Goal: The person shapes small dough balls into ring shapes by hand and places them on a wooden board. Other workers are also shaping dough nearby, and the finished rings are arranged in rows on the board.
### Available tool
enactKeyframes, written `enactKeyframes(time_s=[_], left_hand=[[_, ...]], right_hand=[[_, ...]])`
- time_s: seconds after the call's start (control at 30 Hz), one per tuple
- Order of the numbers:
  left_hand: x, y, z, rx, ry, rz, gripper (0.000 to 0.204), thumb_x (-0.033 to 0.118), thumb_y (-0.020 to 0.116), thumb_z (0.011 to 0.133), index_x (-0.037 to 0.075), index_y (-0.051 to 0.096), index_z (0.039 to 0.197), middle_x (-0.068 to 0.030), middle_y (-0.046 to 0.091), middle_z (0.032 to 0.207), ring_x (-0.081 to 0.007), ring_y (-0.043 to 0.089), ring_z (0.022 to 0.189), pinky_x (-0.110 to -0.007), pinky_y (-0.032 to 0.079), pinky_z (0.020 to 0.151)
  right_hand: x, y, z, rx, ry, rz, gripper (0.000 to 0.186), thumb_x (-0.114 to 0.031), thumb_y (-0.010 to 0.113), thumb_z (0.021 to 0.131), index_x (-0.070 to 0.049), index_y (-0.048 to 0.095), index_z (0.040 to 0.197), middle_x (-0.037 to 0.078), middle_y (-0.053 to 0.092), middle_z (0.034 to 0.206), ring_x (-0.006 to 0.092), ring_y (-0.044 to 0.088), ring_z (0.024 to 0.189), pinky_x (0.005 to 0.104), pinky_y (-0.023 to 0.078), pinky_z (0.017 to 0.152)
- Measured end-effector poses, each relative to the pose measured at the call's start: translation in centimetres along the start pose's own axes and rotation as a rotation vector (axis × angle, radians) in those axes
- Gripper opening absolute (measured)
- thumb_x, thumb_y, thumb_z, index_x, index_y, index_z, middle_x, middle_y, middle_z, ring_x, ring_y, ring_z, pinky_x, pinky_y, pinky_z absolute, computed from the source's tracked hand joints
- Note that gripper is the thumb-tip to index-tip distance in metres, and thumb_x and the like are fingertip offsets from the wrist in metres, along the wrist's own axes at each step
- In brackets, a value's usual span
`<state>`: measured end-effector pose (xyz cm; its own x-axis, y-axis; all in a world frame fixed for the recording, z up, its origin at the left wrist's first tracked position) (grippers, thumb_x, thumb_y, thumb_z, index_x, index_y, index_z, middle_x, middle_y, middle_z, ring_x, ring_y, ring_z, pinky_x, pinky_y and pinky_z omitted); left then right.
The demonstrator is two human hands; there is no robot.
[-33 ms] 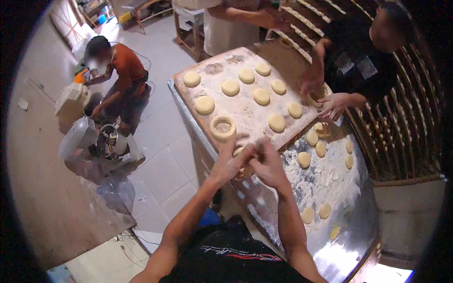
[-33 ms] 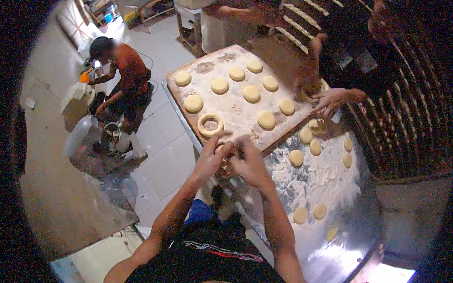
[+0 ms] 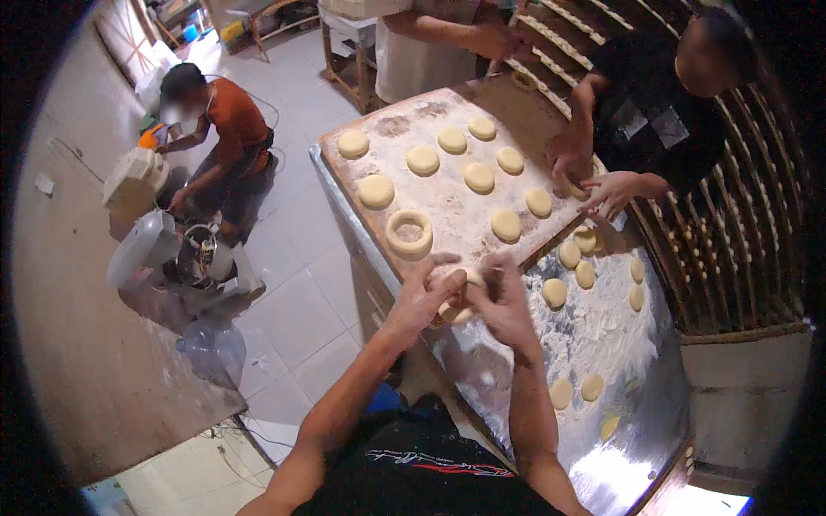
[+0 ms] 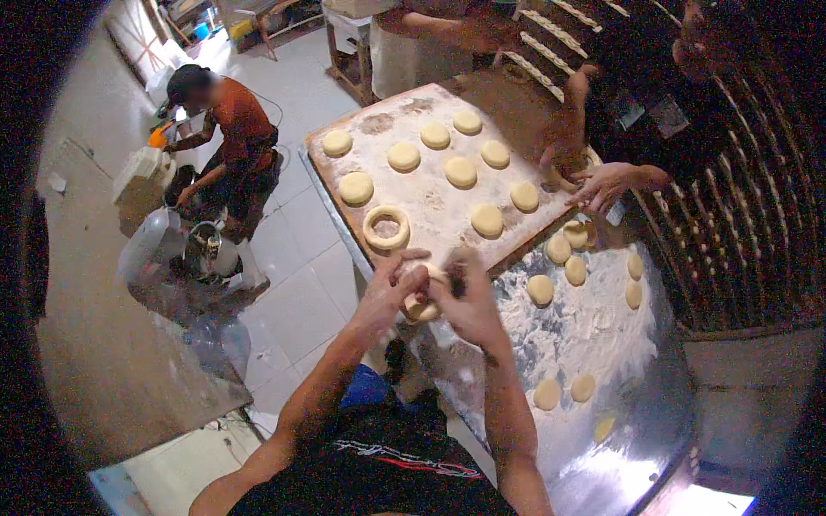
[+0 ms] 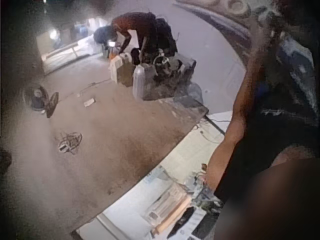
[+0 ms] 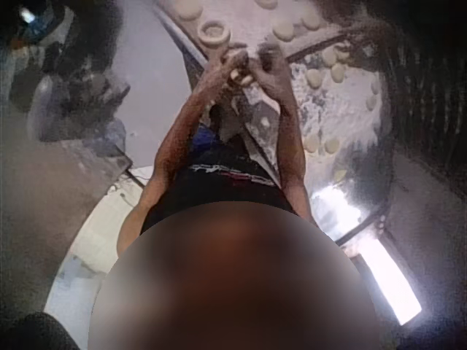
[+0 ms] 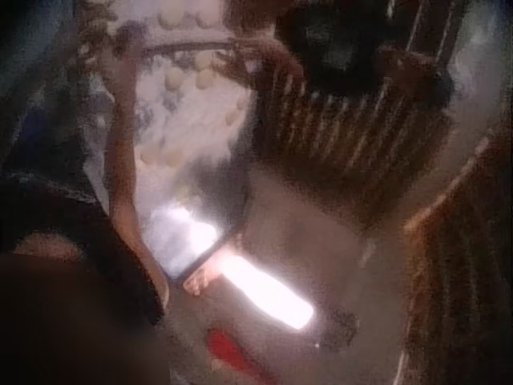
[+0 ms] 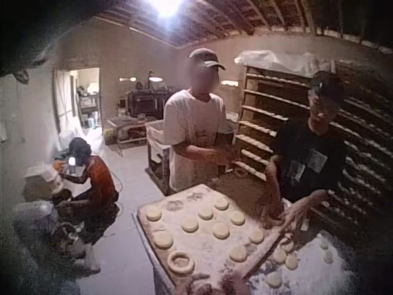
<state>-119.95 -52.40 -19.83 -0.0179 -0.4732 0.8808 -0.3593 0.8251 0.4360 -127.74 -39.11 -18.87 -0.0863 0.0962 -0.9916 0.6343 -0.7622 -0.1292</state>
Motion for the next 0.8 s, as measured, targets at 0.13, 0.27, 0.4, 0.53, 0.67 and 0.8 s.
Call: enactKeyframes(time_s=[0.13, 0.27, 0.4, 0.53, 0.67, 0.8], left_hand=[[0.0, 2.8, -2.4, -0.07, -0.129, -0.517, 0.039, 0.026, 0.058, 0.095, 0.007, 0.046, 0.127, -0.003, 0.057, 0.095, -0.0087, 0.056, 0.079, -0.022, 0.047, 0.068], [-0.8, 6.0, -5.0, 0.225, 0.254, 0.103, 0.03, 0.022, 0.047, 0.101, 0.007, 0.049, 0.127, -0.001, 0.054, 0.089, -0.0101, 0.052, 0.071, -0.027, 0.046, 0.061], [-1.6, 8.2, -8.2, 0.288, 0.705, 0.526, 0.028, 0.015, 0.048, 0.099, 0.003, 0.05, 0.124, -0.0043, 0.051, 0.08, -0.0134, 0.05, 0.073, -0.027, 0.044, 0.066], [-2.9, 9.1, -10.8, 0.222, 0.662, 0.587, 0.031, 0.008, 0.048, 0.096, 0.004, 0.048, 0.126, -0.007, 0.052, 0.08, -0.0191, 0.052, 0.074, -0.034, 0.046, 0.072], [-3.3, 8.9, -12.8, 0.243, 0.741, 0.6, 0.042, 0.005, 0.046, 0.096, 0.007, 0.038, 0.137, -0.006, 0.05, 0.078, -0.0168, 0.049, 0.07, -0.031, 0.044, 0.067], [-3.1, 8.4, -13.8, 0.1, 1.02, 0.779, 0.05, 0.007, 0.045, 0.098, 0.009, 0.028, 0.144, -0.0061, 0.05, 0.079, -0.0159, 0.046, 0.068, -0.03, 0.044, 0.064]], right_hand=[[-0.3, -1.4, -4.9, 0.066, 0.061, 0.395, 0.044, -0.007, 0.07, 0.08, -0.014, 0.035, 0.106, 0.003, 0.053, 0.093, 0.0131, 0.055, 0.084, 0.0278, 0.048, 0.074], [0.2, -0.3, -9.0, 0.052, 0.013, 0.721, 0.047, -0.007, 0.067, 0.071, -0.016, 0.034, 0.104, 0.003, 0.053, 0.087, 0.0137, 0.055, 0.075, 0.0263, 0.046, 0.067], [-1.2, -0.3, -12.1, 0.034, 0.094, 0.995, 0.033, -0.016, 0.054, 0.079, -0.015, 0.036, 0.107, 0.003, 0.049, 0.076, 0.0136, 0.053, 0.068, 0.0258, 0.046, 0.061], [-3.4, -0.3, -15.4, 0.114, 0.171, 0.735, 0.026, -0.017, 0.046, 0.083, -0.013, 0.036, 0.107, 0.003, 0.045, 0.076, 0.0123, 0.053, 0.071, 0.024, 0.044, 0.06], [-4.8, 0.3, -17.6, 0.107, 0.252, 0.79, 0.019, -0.017, 0.043, 0.085, -0.015, 0.036, 0.103, 0.0, 0.044, 0.075, 0.0098, 0.049, 0.065, 0.0251, 0.042, 0.057], [-4.9, 0.7, -18.0, 0.058, 0.277, 0.726, 0.014, -0.023, 0.041, 0.087, -0.016, 0.037, 0.099, -0.002, 0.044, 0.072, 0.0091, 0.048, 0.06, 0.0249, 0.041, 0.055]])
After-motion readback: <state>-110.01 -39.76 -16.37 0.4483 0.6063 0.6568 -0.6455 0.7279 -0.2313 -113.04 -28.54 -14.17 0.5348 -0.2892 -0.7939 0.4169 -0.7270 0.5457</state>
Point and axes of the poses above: each hand's wrist, its own z-axis towards the middle knuckle, its own y-axis out of the palm, x = y × z, the point moved 1 cm from there along z, towards the middle knuckle
